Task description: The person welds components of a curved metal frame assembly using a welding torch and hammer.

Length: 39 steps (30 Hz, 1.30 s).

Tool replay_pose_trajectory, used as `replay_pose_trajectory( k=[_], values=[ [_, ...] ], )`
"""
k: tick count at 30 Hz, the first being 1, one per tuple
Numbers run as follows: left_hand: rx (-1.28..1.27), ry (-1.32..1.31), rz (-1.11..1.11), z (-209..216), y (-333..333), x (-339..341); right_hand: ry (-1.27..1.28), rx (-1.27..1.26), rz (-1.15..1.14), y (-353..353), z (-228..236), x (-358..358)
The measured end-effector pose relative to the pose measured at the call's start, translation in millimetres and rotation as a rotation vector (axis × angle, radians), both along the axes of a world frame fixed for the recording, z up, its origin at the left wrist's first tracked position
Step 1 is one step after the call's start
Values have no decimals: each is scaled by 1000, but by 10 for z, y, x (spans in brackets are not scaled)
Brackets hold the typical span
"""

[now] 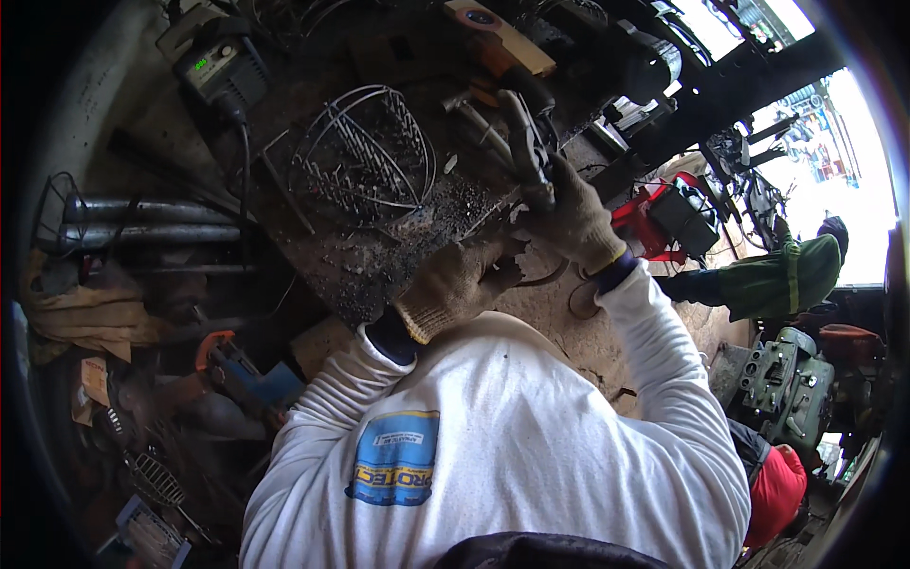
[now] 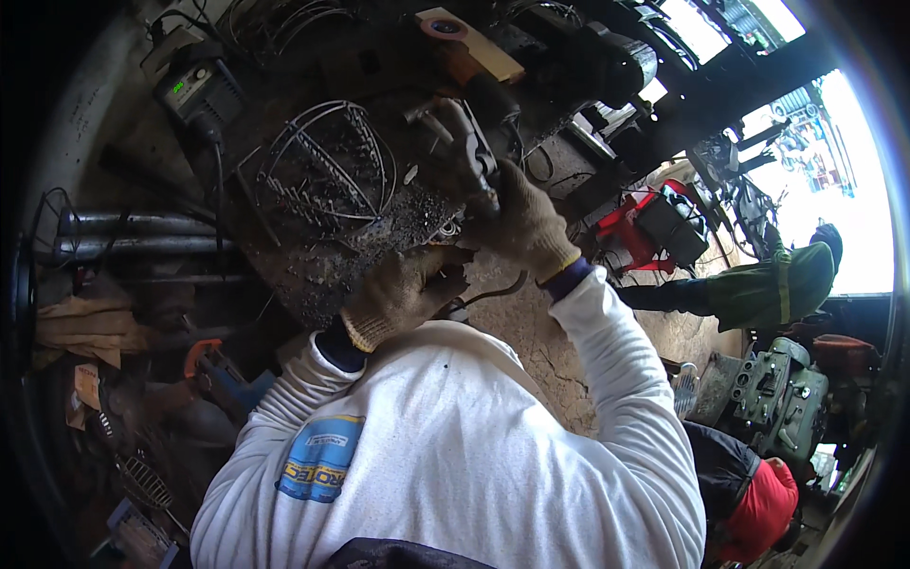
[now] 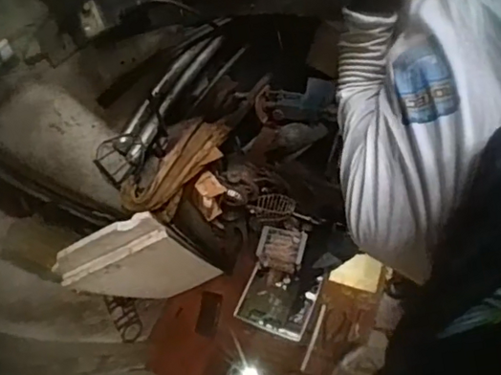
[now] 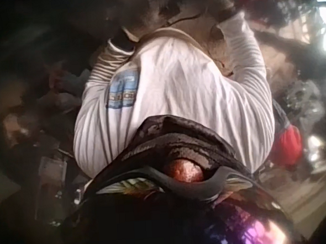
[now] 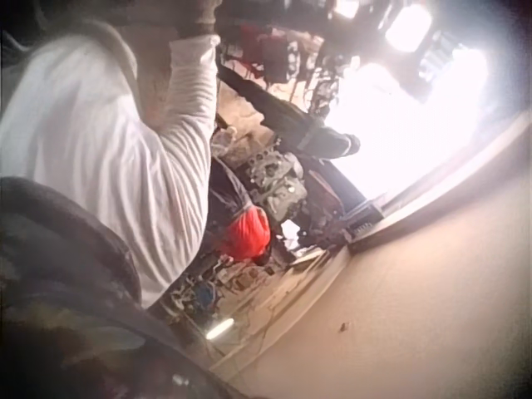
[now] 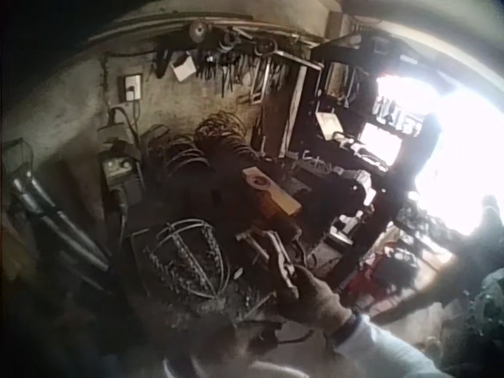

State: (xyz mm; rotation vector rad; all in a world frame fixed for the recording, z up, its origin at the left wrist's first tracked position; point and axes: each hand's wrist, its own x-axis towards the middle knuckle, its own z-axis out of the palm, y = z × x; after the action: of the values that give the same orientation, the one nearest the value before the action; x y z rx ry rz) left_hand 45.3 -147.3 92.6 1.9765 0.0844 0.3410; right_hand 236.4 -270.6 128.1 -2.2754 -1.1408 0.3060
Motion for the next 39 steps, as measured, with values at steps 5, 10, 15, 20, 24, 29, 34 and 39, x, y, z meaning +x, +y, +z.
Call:
replay_pose_trajectory(
  k=[5,10,15,20,24,29,34,39],
  values=[
    [16,-33,117,-35,-26,50,144,49,3,-36,67,246],
    [189,15,303,3,123,334,377,213,32,-353,-203,564],
    [611,-122,421,-7,171,1186,845,364,-182,-1049,-750,958],
    [1262,187,136,95,472,2624,842,253,-332,-1778,-1189,1355],
    [1613,572,56,193,473,3804,850,344,-447,-2061,-1235,1446],
    [1870,722,-149,-459,790,4313,897,215,-483,-2249,-1326,1604],
    [1709,687,-377,-125,494,4468,882,179,-587,-2474,-1523,1714],
    [1578,589,-665,278,-488,4168,942,245,-586,-2516,-1259,1784]
  ],
)
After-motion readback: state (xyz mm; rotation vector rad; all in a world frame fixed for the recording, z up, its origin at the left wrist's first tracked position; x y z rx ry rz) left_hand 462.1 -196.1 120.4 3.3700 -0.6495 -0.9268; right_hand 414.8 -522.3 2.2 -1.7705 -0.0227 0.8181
